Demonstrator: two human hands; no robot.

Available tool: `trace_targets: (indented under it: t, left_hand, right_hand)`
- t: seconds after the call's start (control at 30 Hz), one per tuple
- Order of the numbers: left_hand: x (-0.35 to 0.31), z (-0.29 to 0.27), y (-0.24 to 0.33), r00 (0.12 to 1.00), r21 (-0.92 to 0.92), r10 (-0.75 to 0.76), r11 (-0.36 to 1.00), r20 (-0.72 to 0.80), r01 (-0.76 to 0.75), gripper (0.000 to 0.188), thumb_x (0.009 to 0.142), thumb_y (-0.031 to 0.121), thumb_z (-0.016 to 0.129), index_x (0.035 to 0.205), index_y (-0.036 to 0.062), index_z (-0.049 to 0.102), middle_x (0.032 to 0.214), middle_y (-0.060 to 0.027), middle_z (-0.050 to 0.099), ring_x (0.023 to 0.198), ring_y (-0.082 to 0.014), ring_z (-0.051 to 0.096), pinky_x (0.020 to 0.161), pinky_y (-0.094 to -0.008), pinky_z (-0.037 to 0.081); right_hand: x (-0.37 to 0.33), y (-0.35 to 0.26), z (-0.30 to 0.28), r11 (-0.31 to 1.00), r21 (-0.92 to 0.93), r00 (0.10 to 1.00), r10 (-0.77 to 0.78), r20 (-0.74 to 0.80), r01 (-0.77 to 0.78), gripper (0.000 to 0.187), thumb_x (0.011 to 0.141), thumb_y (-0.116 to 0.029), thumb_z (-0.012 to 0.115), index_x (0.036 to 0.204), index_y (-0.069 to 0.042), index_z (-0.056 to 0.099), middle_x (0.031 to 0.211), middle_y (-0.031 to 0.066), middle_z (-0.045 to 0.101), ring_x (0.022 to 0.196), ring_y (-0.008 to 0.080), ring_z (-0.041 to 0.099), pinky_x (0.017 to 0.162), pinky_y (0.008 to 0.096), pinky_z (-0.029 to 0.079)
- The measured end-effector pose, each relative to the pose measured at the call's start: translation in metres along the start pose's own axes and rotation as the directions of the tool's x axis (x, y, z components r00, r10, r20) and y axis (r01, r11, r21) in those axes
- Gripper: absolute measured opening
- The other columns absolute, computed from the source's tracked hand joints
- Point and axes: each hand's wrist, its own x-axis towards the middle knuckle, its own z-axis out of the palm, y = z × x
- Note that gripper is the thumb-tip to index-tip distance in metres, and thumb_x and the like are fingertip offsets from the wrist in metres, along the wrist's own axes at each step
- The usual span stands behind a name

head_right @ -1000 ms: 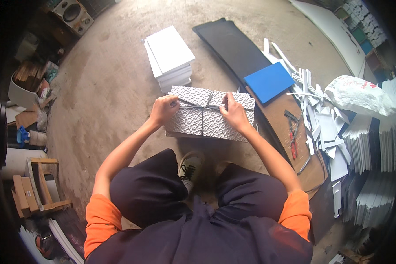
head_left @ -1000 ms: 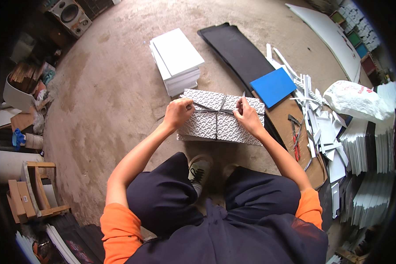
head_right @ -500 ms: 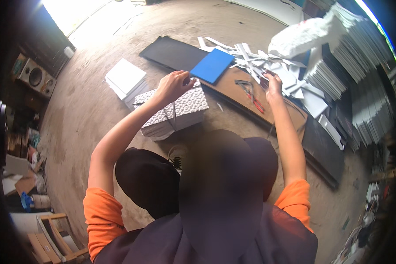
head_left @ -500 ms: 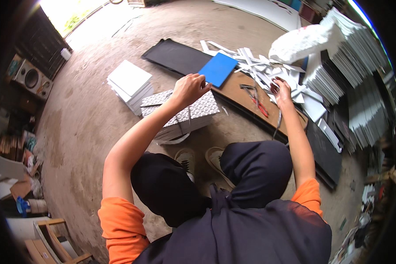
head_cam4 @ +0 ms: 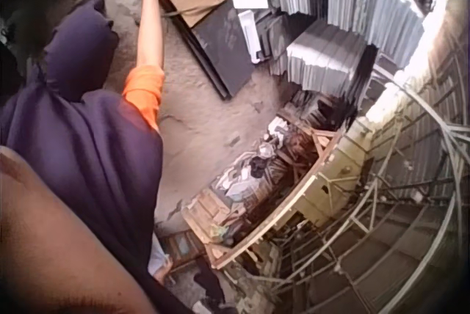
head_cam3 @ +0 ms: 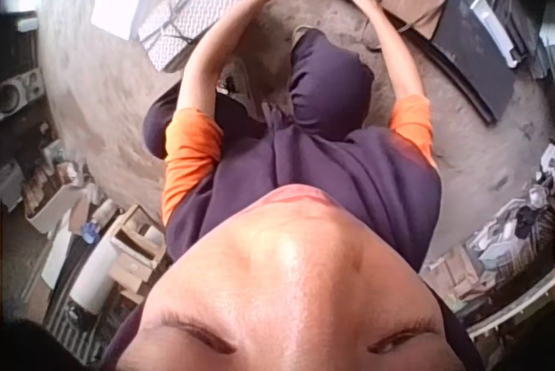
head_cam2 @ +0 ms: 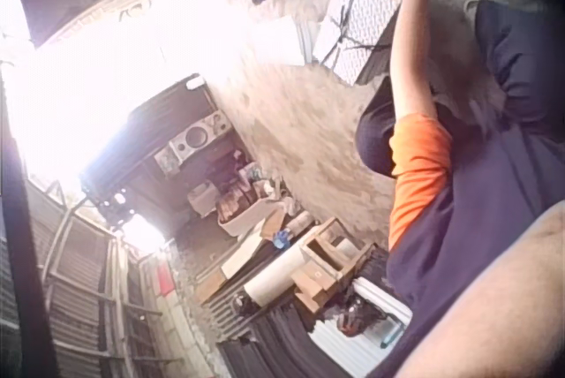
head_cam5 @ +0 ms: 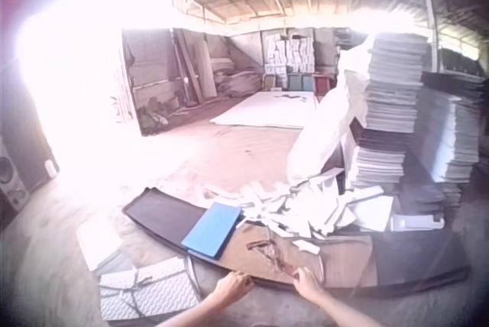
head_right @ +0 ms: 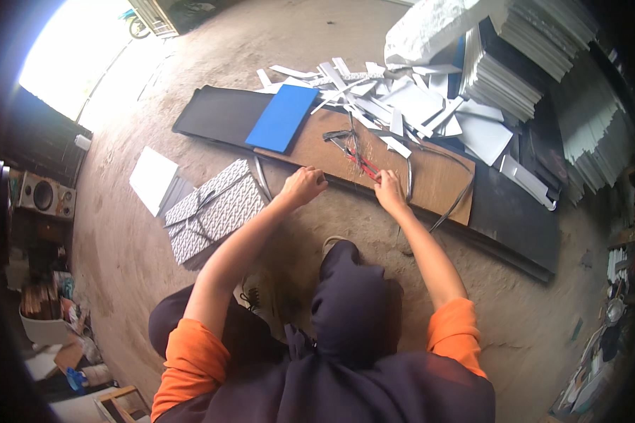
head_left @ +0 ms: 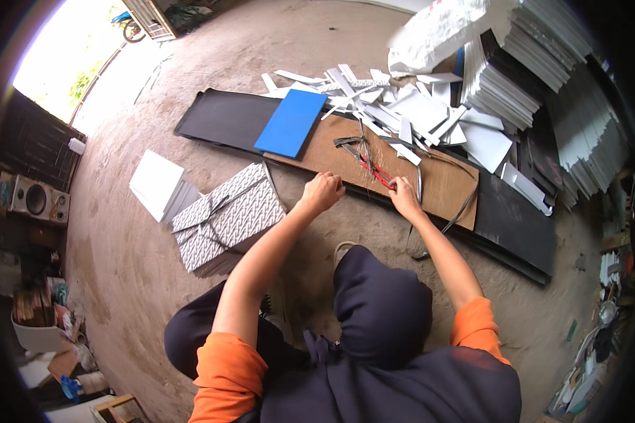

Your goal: The person sits on the floor and bundles a stack of white paper sheets using a black strap. They wrap the strap around the stack, tie a knot, and then use scissors to trim the excess strap length.

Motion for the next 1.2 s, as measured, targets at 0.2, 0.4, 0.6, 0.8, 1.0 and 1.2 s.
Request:
trace_targets:
  t: [0.2,0.4,0.6,0.8,1.0,1.2]
  left_hand:
    - [0.041,0.078,-0.006,0.982,-0.382,-0.153,0.919,-0.114,0.099,0.015,0.073,0.016,0.056,0.076,0.0015,0.059,0.079,-0.0156,0.056,0.075,-0.0294,0.055,0.069,-0.0376,0.044]
    - [0.06,0.097,-0.014,0.931,-0.542,-0.35,0.804,-0.098,0.245,0.016,0.078,0.016,0.054,0.08,0.0006,0.058,0.08,-0.0133,0.054,0.073,-0.0257,0.057,0.069,-0.034,0.044]
    - [0.045,0.08,-0.012,0.955,-0.482,-0.294,0.834,0.023,0.268,0.019,0.078,0.018,0.055,0.086,0.0014,0.059,0.084,-0.0138,0.056,0.075,-0.0224,0.057,0.069,-0.0318,0.044]
    - [0.029,0.038,-0.003,0.919,-0.696,-0.282,0.602,0.275,0.392,0.028,0.084,0.024,0.052,0.1,0.0019,0.055,0.097,-0.0107,0.058,0.085,-0.017,0.057,0.074,-0.029,0.045]
    - [-0.003,-0.067,0.019,0.948,-0.967,-0.239,0.092,0.211,0.239,0.038,0.086,0.024,0.051,0.114,0.0,0.046,0.098,-0.0079,0.058,0.087,-0.0148,0.057,0.077,-0.0258,0.046]
    - [-0.091,-0.17,-0.022,0.914,-0.999,-0.402,-0.018,0.052,0.049,0.033,0.084,0.02,0.053,0.111,0.0019,0.046,0.102,-0.007,0.053,0.095,-0.0141,0.052,0.087,-0.0285,0.044]
  right_hand:
    - [0.044,0.01,0.037,0.987,-0.139,0.991,-0.095,-0.097,0.081,0.046,0.066,-0.004,0.063,0.107,-0.001,0.044,0.102,0.0171,0.043,0.095,0.0346,0.045,0.083,0.0401,0.038]
    - [0.059,0.02,0.034,0.991,-0.131,0.987,0.002,0.16,0.02,0.047,0.069,-0.005,0.058,0.111,0.0,0.038,0.102,0.0259,0.042,0.097,0.0407,0.045,0.082,0.0426,0.04]
    - [0.036,0.0,-0.043,0.904,-0.015,0.665,0.326,0.671,-0.428,0.027,0.074,-0.009,0.044,0.097,0.006,0.046,0.092,0.0199,0.055,0.074,0.0268,0.059,0.068,0.0331,0.046]
    - [-0.017,-0.042,-0.108,0.581,0.469,0.669,0.182,0.721,-0.665,0.032,0.081,-0.007,0.036,0.112,0.002,0.033,0.086,0.0157,0.055,0.065,0.0169,0.058,0.06,0.0278,0.047]
    - [-0.009,-0.142,-0.117,0.637,0.612,0.786,-0.016,0.618,-0.468,0.031,0.086,-0.031,0.047,0.098,-0.003,0.044,0.062,0.001,0.049,0.048,0.0085,0.05,0.046,0.0217,0.042]
    - [0.007,-0.258,-0.069,0.804,0.574,0.816,-0.223,0.534,-0.156,0.036,0.085,-0.036,0.049,0.073,-0.002,0.054,0.051,-0.0004,0.046,0.04,0.0071,0.046,0.037,0.0224,0.038]
